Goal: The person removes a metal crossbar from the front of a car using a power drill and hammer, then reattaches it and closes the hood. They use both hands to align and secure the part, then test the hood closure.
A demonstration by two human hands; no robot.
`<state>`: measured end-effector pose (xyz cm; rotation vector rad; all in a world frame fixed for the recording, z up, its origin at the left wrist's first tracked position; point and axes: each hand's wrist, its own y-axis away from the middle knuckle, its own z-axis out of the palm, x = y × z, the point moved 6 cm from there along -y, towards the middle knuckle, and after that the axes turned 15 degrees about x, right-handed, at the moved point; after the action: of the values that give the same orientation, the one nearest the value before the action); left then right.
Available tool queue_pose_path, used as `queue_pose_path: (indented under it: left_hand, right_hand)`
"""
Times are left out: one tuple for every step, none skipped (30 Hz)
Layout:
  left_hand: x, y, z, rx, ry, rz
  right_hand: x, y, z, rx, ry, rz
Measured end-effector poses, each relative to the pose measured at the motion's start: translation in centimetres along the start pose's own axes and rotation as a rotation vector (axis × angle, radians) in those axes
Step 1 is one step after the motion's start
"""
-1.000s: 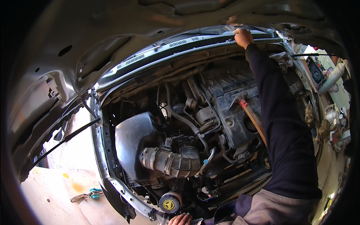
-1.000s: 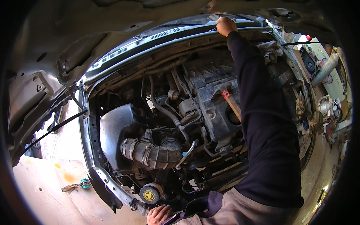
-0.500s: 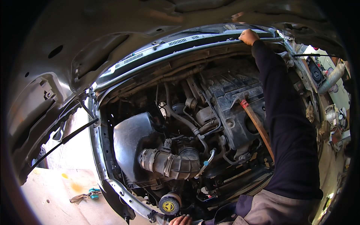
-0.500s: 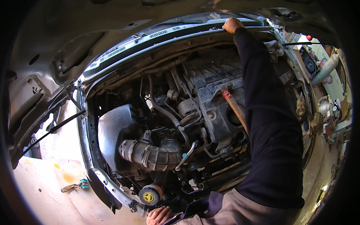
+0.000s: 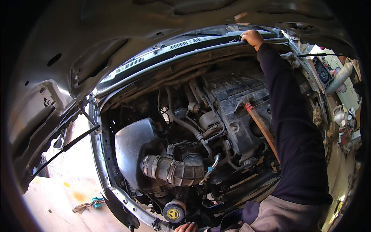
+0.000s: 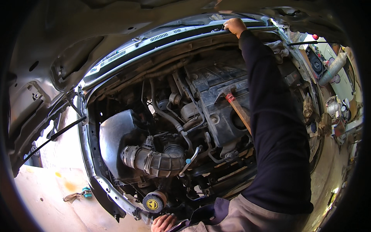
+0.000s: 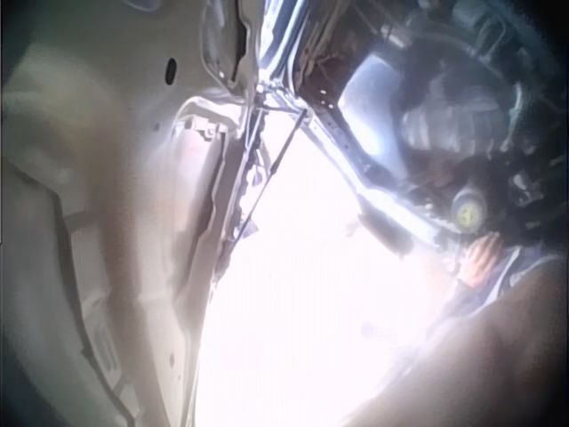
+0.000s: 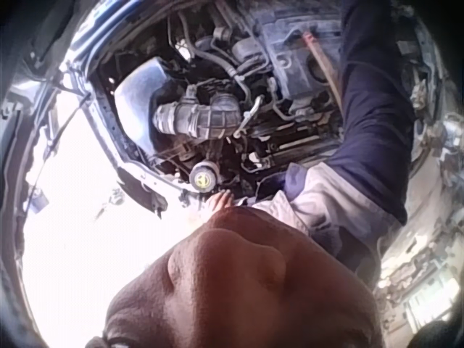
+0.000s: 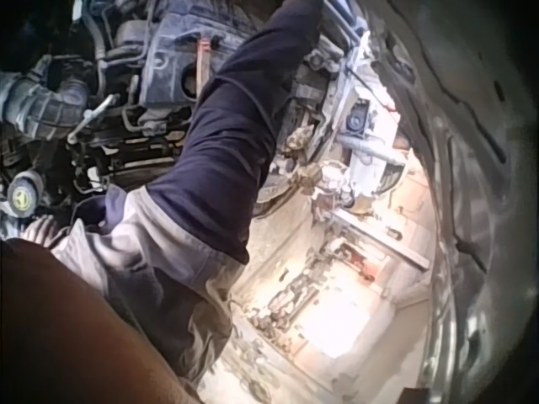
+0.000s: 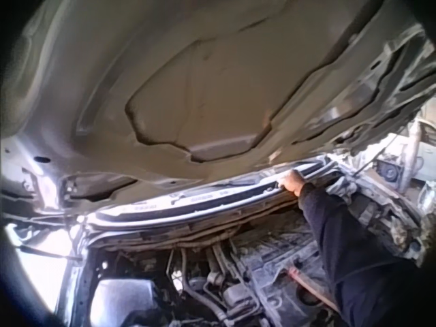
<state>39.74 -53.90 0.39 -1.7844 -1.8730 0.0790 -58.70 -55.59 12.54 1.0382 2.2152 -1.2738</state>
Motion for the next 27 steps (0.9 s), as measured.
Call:
queue_pose_path:
  left_hand:
    - [0.0, 0.0, 0.0, 0.0, -0.002, 0.008]
    - [0.0, 0.0, 0.1, -0.001, -0.005, 0.015]
    - [0.0, 0.1, 0.1, 0.009, -0.003, 0.013]
    - [0.0, 0.1, 0.1, 0.02, -0.002, 0.011]
    - [0.0, 0.1, 0.1, 0.03, 0.001, 0.006]
    - [0.0, 0.1, 0.1, 0.036, 0.005, 0.001]
    - [0.1, 0.1, 0.1, 0.044, 0.009, -0.005]
    - [0.1, 0.1, 0.1, 0.053, 0.013, -0.012]
    - [0.1, 0.1, 0.2, 0.047, 0.011, -0.006]
    - [0.2, 0.1, 0.2, 0.04, 0.009, 0.002]
    - [0.2, 0.1, 0.2, 0.031, 0.009, 0.011]
    - [0.2, 0.0, 0.1, 0.038, 0.014, -0.002]
    - [0.2, -0.1, 0.1, 0.046, 0.019, -0.014]
    - [0.1, -0.1, 0.0, 0.054, 0.022, -0.027]
    - [0.1, -0.1, -0.1, 0.047, 0.016, -0.015]
    - [0.1, -0.2, -0.1, 0.041, 0.008, -0.004]
    - [0.1, -0.1, -0.1, 0.036, -0.001, 0.004]
    - [0.1, -0.1, -0.1, 0.03, -0.008, 0.016]
    - [0.1, -0.1, -0.1, 0.024, -0.011, 0.028]
    - [0.2, -0.1, 0.0, 0.018, -0.013, 0.041]
    - [0.1, -0.1, 0.0, 0.024, -0.009, 0.032]
    - [0.0, -0.2, 0.0, 0.031, -0.005, 0.022]
    - [0.0, -0.2, 0.0, 0.038, -0.004, 0.012]
    - [0.0, -0.2, -0.1, 0.024, -0.02, 0.03]
    - [0.0, -0.1, -0.1, 0.003, -0.018, 0.04]
    - [0.0, -0.1, -0.1, -0.017, -0.017, 0.052]
    - [0.0, -0.1, -0.2, -0.036, -0.017, 0.062]
  right_hand:
    - [-0.2, 0.1, 0.1, -0.023, -0.028, -0.025]
    - [-0.4, 0.2, 0.1, -0.033, -0.019, -0.027]
    - [-0.3, 0.2, 0.0, -0.031, 0.039, -0.001]
    - [-0.7, 0.2, -0.1, -0.007, -0.003, -0.014]
    - [-1.0, 0.3, -0.3, 0.026, 0.005, 0.002]
    - [-1.0, 0.4, -0.5, 0.059, 0.059, 0.092]
    - [-2.5, 0.6, -0.6, 0.102, 0.086, -0.051]
    - [-3.8, 0.9, -0.6, 0.144, 0.158, -0.121]
    - [-4.9, 1.1, -0.5, 0.192, 0.259, -0.142]
    - [-6.6, 1.6, 0.3, 0.143, 0.278, -0.253]
    - [-8.2, 2.1, 1.2, 0.089, 0.3, -0.347]
    - [-9.3, 2.6, 2.4, -0.012, 0.317, -0.374]
    - [-10.3, 3.0, 3.3, -0.088, 0.354, -0.386]
    - [-10.9, 3.3, 3.8, -0.123, 0.402, -0.353]
    - [-11.4, 3.4, 4.2, -0.156, 0.448, -0.321]
    - [-11.7, 3.5, 4.7, -0.21, 0.49, -0.285]
    - [-12.4, 3.4, 4.7, -0.204, 0.47, -0.291]
    - [-12.9, 3.4, 5.0, -0.221, 0.449, -0.292]
    - [-13.0, 3.3, 5.1, -0.225, 0.486, -0.256]
    - [-13.6, 3.3, 5.6, -0.249, 0.434, -0.275]
    - [-14.3, 3.5, 6.3, -0.286, 0.324, -0.306]
    - [-14.7, 3.7, 6.9, -0.304, 0.276, -0.298]
    - [-14.9, 3.8, 7.8, -0.328, 0.257, -0.264]
    - [-15.2, 4.0, 8.4, -0.326, 0.294, -0.274]
    - [-15.5, 4.2, 9.2, -0.321, 0.28, -0.261]
    - [-15.8, 4.3, 9.7, -0.308, 0.263, -0.254]
    - [-16.1, 4.4, 10.2, -0.306, 0.26, -0.231]
